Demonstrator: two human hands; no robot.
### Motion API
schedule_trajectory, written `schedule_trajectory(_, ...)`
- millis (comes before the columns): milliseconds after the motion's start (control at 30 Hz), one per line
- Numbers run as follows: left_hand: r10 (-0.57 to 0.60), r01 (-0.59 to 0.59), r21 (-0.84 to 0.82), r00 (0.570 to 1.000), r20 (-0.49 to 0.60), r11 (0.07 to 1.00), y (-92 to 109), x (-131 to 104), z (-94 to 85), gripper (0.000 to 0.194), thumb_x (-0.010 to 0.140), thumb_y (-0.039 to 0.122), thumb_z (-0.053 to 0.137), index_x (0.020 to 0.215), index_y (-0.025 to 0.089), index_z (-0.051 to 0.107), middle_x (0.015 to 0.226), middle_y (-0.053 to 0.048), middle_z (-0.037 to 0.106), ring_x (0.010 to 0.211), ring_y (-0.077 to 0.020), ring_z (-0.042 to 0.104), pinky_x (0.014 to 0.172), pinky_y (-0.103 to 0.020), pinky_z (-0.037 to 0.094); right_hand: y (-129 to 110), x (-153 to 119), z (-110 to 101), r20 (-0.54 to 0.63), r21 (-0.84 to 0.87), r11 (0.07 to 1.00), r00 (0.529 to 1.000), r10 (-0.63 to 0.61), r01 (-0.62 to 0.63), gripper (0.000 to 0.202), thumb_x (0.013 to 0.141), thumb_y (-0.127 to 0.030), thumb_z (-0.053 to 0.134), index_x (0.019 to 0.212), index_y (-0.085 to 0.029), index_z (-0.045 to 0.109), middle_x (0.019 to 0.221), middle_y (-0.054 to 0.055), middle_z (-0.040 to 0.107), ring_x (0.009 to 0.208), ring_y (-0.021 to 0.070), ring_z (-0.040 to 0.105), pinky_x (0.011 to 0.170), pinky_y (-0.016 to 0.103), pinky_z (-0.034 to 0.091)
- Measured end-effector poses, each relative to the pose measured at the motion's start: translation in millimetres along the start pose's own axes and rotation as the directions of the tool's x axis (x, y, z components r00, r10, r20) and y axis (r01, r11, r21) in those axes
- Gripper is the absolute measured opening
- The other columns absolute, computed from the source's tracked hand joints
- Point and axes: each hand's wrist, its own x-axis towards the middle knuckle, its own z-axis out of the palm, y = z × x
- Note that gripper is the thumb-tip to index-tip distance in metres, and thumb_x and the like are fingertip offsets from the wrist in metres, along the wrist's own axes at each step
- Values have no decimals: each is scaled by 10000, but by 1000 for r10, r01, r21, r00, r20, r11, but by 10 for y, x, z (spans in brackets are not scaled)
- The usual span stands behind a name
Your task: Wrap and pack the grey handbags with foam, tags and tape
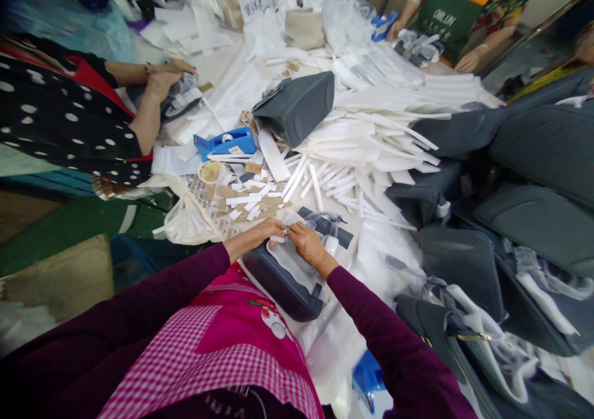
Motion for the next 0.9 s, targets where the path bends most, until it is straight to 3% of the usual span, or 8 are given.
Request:
schedule_trajectory(233, -16, 16, -26, 1000, 1, 1000, 52, -25, -22, 175, 559, 128, 715, 732, 128, 692, 823, -44, 672, 830, -166, 580, 694, -241, 452, -21, -79, -50, -30, 26, 1000, 1000, -3, 4, 434, 840, 14, 405, 1212, -116, 586, 1096, 136, 577, 1004, 240, 456, 901, 382, 449)
schedule_trajectory(467, -138, 140, -35, 989, 59, 989, 151, 23, 114, 156, 605, 221, 692, 680, 86, 669, 618, -33, 605, 509, -94, 469, 439, -211, 301, -92, -124, -35, -2, 13, 997, 997, 80, -80, 536, 773, 57, 462, 1265, -135, 555, 1154, 129, 556, 1052, 250, 442, 907, 391, 462)
schedule_trajectory(667, -129, 129, 12, 991, 18, 992, 268, -11, 141, 168, 567, 236, 708, 663, 117, 638, 654, -24, 616, 581, -109, 521, 451, -190, 323, -310, -148, -123, -28, -43, 978, 979, 203, -204, 572, 760, 60, 508, 1299, -133, 521, 1200, 141, 540, 1104, 255, 444, 967, 408, 445)
schedule_trajectory(800, -137, 133, 70, 989, 47, 989, 316, 14, 157, 223, 563, 299, 717, 662, 119, 629, 585, -9, 601, 465, -83, 447, 412, -200, 273, -534, -231, -141, -114, -61, 938, 936, 334, -342, 535, 751, 51, 514, 1248, -140, 574, 1241, 150, 532, 1115, 268, 446, 970, 432, 444)
schedule_trajectory(900, -132, 122, 125, 988, 75, 985, 330, 32, 157, 237, 559, 311, 717, 665, 120, 625, 488, 29, 538, 392, -63, 370, 400, -205, 238, -741, -376, -109, -269, 90, 887, 846, 460, -453, 431, 798, 24, 487, 1137, -185, 650, 1224, 129, 554, 1090, 252, 480, 919, 413, 472)
